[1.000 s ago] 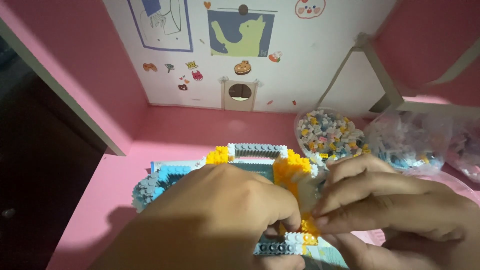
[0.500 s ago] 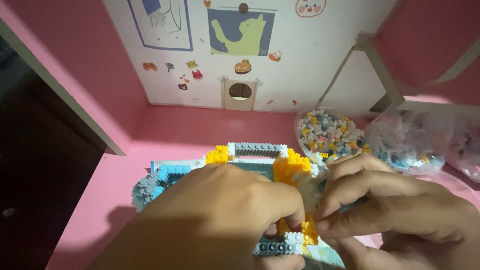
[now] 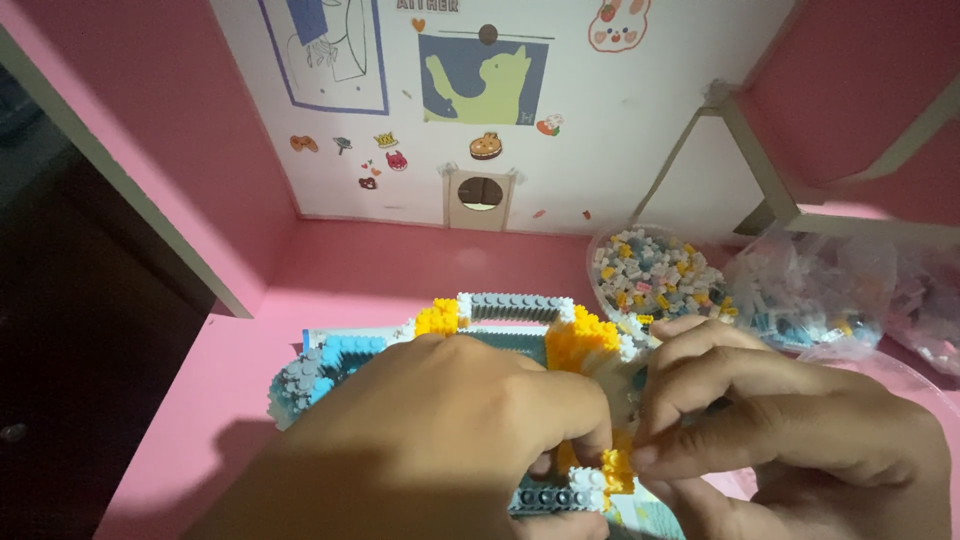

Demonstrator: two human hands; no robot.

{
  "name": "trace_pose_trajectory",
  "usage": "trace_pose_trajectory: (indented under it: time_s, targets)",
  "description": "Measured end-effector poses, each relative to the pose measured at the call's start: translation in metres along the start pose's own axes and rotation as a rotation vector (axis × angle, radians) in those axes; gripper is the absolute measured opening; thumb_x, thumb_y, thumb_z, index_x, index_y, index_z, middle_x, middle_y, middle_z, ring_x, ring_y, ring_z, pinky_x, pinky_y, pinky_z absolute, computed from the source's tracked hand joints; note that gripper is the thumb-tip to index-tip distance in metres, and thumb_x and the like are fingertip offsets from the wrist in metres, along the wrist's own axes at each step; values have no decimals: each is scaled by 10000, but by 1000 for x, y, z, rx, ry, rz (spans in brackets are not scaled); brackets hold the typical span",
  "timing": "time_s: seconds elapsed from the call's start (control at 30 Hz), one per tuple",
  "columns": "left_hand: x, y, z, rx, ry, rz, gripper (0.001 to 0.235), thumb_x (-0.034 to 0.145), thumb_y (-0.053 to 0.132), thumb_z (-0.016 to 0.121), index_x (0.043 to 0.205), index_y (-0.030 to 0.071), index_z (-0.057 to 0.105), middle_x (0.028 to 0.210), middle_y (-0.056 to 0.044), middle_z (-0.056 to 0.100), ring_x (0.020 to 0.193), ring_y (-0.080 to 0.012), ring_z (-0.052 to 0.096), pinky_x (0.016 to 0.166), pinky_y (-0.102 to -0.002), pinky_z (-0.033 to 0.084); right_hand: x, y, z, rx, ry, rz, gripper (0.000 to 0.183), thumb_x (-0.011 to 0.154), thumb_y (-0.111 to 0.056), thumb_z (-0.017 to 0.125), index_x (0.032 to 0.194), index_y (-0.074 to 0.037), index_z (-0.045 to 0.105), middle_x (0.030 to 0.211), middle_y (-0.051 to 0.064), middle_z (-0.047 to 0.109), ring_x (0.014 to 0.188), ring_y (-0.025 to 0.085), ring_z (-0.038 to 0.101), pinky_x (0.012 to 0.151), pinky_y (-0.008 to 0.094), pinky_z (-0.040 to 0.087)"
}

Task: The person assembles a 3D puzzle using small plastic beads, placing them onto a base structure and using a black hammer-like tool to secure them. They frequently reach into plastic bags to retrieve more beads while following a printed instruction sheet.

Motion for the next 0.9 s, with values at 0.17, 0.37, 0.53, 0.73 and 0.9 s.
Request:
trace_pose_trajectory:
  time_s: [0.17, 0.37, 0.53, 0.73, 0.9]
  targets:
    - [-1, 2, -2, -42, -51, -38, 451, 778, 644, 616, 1082, 313, 648, 888, -4, 655, 786, -220, 610, 664, -411, 433, -3, 4, -2, 9, -11, 3, 43, 783, -178, 797, 768, -139, 801, 779, -31, 771, 713, 126, 742, 897, 364, 642]
    - [13, -1, 11, 78, 34, 114, 166, 834, 221, 541, 998, 245, 537, 863, -64, 627, 767, -289, 606, 625, -478, 410, -1, -1, 1, -15, 31, 1, 99, 775, -125, 794, 704, -137, 726, 747, -32, 739, 687, 131, 711, 885, 365, 630]
    - [8, 1, 7, 71, -22, 74, 52, 866, 167, 498, 905, 198, 485, 811, -77, 554, 724, -255, 543, 613, -471, 352, 0, 0, 2, -4, -32, -44, 81, 814, -91, 778, 772, -153, 747, 797, -48, 739, 733, 133, 711, 824, 332, 605]
    - [12, -6, 2, -139, 167, 193, 411, 796, 296, 553, 1141, 343, 773, 1124, 116, 822, 950, -141, 739, 785, -332, 512, -6, 4, 1, -84, -74, -47, 69, 823, -134, 778, 781, -176, 742, 819, -73, 714, 764, 118, 708, 1002, 383, 613]
    - [9, -8, 3, -153, 38, 13, 447, 883, 268, 448, 1189, 385, 753, 1151, 134, 782, 966, -110, 701, 794, -323, 505, -12, 8, 2, -120, -82, 14, 112, 809, -119, 809, 799, -224, 772, 831, -124, 699, 764, 68, 711, 1159, 408, 536]
Point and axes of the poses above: each hand's wrist, its own x-axis towards the middle knuckle, its own z-axis out of the palm, y = z × x, the point moved 7 cm from there along x, towards the middle knuckle
